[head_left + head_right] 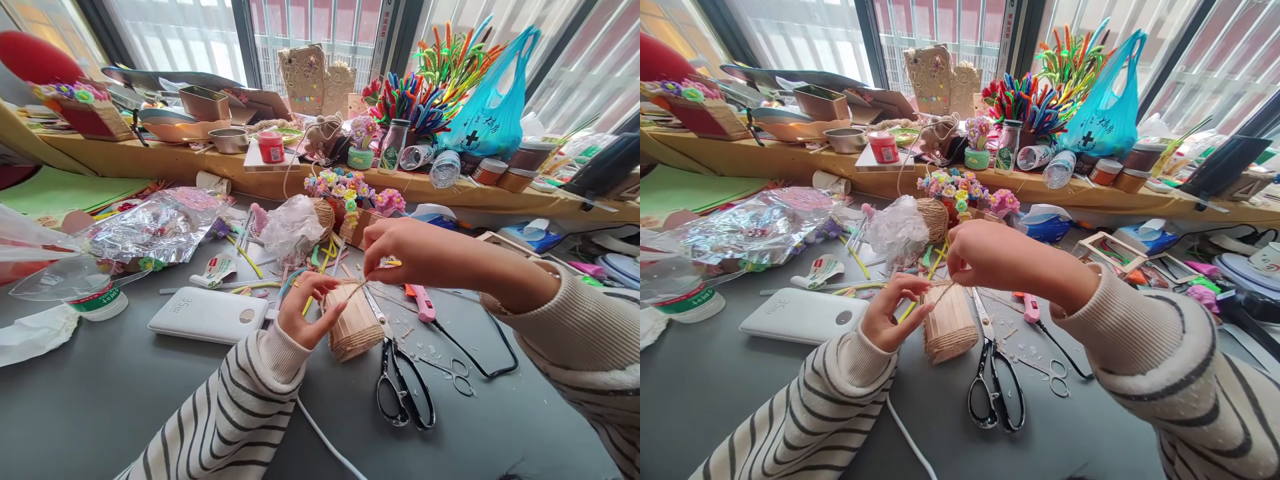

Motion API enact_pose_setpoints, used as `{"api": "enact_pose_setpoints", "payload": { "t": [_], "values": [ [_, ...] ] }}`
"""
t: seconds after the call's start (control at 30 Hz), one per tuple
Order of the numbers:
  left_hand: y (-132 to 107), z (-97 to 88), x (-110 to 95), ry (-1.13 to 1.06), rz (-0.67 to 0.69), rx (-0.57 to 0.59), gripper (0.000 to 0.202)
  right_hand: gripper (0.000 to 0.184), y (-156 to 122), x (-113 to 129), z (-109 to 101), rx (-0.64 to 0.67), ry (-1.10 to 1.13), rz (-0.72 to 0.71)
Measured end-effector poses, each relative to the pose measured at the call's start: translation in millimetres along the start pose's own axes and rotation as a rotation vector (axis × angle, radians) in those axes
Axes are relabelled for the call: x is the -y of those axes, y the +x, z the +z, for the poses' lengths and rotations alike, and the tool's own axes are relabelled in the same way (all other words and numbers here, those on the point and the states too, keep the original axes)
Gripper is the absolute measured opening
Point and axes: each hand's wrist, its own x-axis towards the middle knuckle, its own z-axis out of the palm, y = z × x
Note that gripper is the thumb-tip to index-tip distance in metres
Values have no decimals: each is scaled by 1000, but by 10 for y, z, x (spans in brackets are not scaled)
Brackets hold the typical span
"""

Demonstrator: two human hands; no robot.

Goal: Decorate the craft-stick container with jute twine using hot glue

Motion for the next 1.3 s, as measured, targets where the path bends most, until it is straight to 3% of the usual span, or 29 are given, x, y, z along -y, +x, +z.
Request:
{"api": "enact_pose_setpoints", "payload": {
  "t": [0.13, 0.27, 0.37, 0.73, 1.03, 1.3],
  "values": [
    [-47, 0, 17, 74, 25, 10, 51, 11, -116, -47, 89, -29, 18, 15],
    [-95, 34, 25, 145, 77, 104, 92, 10, -205, -73, 143, -52, 36, 45],
    [-122, 58, 23, 227, 82, 159, 105, 10, -259, -77, 166, -80, 47, 35],
    [-181, 58, 22, 237, -80, 243, 94, 10, -487, -125, 442, -238, 145, 67],
    [-186, 64, 34, 219, -83, 239, 92, 10, -717, 2, 807, -427, 218, 135],
    [-118, -21, 8, 171, -72, 290, 95, 10, -706, 84, 845, -504, 148, 149]
  ]
}}
